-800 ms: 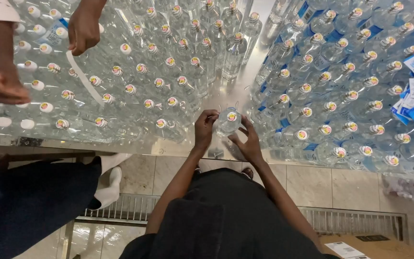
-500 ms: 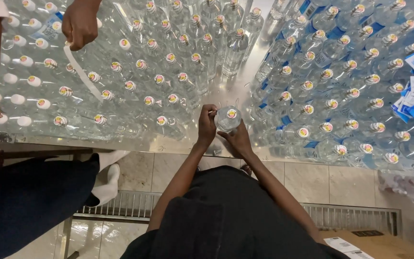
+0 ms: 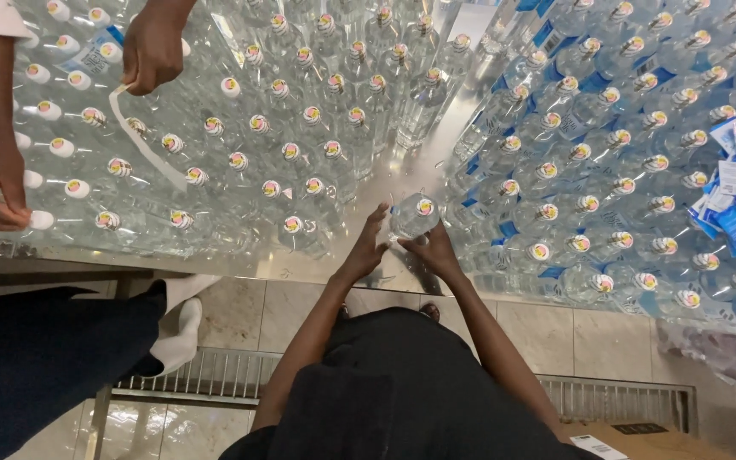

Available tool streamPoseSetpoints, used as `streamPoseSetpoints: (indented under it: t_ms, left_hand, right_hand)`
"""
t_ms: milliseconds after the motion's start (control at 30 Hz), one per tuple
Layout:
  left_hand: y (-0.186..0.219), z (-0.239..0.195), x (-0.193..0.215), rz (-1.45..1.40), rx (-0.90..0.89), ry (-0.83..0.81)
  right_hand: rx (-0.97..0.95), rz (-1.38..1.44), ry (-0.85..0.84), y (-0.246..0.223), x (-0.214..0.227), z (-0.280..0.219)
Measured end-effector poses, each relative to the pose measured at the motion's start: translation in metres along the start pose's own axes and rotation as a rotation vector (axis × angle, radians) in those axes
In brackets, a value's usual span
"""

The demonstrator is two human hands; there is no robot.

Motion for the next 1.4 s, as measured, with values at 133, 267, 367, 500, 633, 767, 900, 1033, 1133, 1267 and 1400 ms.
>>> streamPoseSetpoints:
  t_ms: [133,267,367,500,633,767,900,1033,1133,1267,1400]
  left_hand:
    - [-0.048,0.02,-0.012,0.138,-0.005,0.049]
    - [-0.049,0.057,-0.019,0.314,-0.053,0.095]
    - [-0.061,0.086,-0.027,0.326,-0.001,0.108]
    - [-0.079,0.133,-0.042,0.275,0.069,0.179]
    - [-0.065,0.181,-0.059,0.154,0.022,0.169]
    - [-0.087,0.217,-0.076,0.133,0.115,0.173]
    - [-0.075,0.233,-0.086,0.222,0.071,0.166]
    - [-0.078,0.245,-0.094,0.29,0.024,0.166]
    - [-0.076,0.255,-0.099,0.301,0.041,0.142]
    - [-0.086,0.267,-0.109,0.287,0.106,0.09]
    - [-0.135,0.271,-0.122,0.003,0.138,-0.002]
  right_hand:
    - [-0.129,-0.33,-0.078,-0.012,0.006,-0.008]
    - [-0.169,-0.576,-0.327,-0.03,0.023,-0.057]
    - [-0.187,-0.553,-0.441,-0.08,0.042,-0.101]
    - [-0.277,-0.545,-0.492,-0.11,0.075,-0.138]
    - [-0.383,-0.485,-0.39,-0.056,0.109,-0.161]
    - [-0.438,-0.406,-0.263,-0.044,0.145,-0.179]
    - [-0.438,-0.352,-0.084,-0.058,0.187,-0.182]
    - [-0.185,-0.459,0.044,-0.094,0.238,-0.139]
    - [0.053,-0.612,0.147,-0.144,0.275,-0.074]
    - [0.164,-0.695,0.155,-0.174,0.301,0.013]
    - [0.315,-0.703,0.227,-0.209,0.31,0.031]
Point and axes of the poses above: each hand's wrist, its own z-axis towards the middle knuckle, its own x-axis out of the back of the hand, y = z × x, the point moved 10 cm from there along z, towards the middle knuckle, and after that the axes turned 4 degrees about -z, right-handed, at the moved point
